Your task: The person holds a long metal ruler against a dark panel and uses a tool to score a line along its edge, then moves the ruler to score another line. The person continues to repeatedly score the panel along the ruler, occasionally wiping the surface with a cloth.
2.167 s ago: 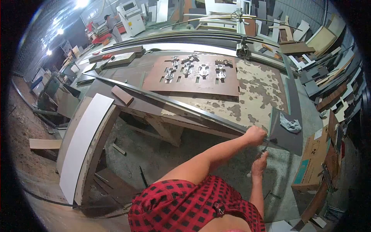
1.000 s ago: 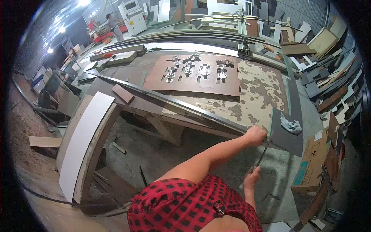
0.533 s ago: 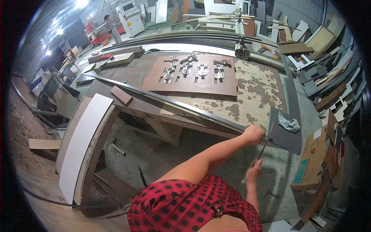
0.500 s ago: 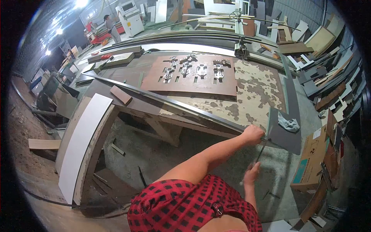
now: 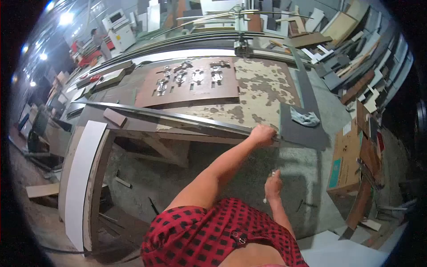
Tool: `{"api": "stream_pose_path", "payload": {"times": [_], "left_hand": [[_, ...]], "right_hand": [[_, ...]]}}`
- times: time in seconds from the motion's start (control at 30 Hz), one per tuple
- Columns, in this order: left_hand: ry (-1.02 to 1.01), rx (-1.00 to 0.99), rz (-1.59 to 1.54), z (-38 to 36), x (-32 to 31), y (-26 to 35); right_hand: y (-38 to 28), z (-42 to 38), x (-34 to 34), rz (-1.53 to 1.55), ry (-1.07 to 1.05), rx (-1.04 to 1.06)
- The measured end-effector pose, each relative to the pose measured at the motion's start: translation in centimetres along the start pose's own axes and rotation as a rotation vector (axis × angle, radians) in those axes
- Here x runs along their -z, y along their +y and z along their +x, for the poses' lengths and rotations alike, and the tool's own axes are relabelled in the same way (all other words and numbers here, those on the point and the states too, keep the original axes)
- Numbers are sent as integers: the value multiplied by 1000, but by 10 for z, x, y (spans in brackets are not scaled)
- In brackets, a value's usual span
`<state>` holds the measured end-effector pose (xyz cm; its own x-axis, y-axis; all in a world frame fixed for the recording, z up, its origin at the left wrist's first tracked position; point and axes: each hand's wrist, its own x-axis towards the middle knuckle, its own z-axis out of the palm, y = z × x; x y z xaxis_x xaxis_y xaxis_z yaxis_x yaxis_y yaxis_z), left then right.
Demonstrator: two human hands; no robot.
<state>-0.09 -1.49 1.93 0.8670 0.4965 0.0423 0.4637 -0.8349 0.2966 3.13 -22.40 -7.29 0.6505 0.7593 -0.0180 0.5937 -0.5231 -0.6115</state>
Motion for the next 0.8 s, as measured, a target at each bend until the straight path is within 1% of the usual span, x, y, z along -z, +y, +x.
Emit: {"api": "stream_pose_path", "payload": {"times": [0.03, 0.07, 0.1, 0.17, 0.27, 0.37, 0.4, 0.47, 0.6, 0.67, 0.73, 0.8], "left_hand": [[-6, -19, -1, 1, 0, 1], [-15, -13, 10, 1, 0, 1], [-22, -7, 22, 1, 0, 1], [-13, -31, 16, 1, 0, 1], [26, -78, 24, 6, -11, -7], [67, -115, 4, 3, -5, -5], [44, -97, 9, 2, -3, -5], [18, -86, 8, 1, -3, -7], [69, -112, -35, 3, -7, -9], [79, -108, -78, 4, -9, -10], [123, -147, -75, 4, -11, -13], [119, -163, -94, 5, -12, -17]], "right_hand": [[3, -1, 1, 1, -9, 27], [14, 1, -9, 18, 104, 106], [17, 3, -12, 16, 115, 94], [23, 6, -17, -34, 64, 73], [10, 1, -9, -39, 58, 57], [9, -3, -14, -61, 131, 72], [6, -2, -13, -66, 139, 66], [2, -4, -10, -14, 42, -6], [-2, -5, -11, 33, 81, 15], [-6, -6, -10, -12, 68, -34], [-13, -9, -7, -41, 80, -66], [-19, -10, -8, -67, 90, -99]]}}
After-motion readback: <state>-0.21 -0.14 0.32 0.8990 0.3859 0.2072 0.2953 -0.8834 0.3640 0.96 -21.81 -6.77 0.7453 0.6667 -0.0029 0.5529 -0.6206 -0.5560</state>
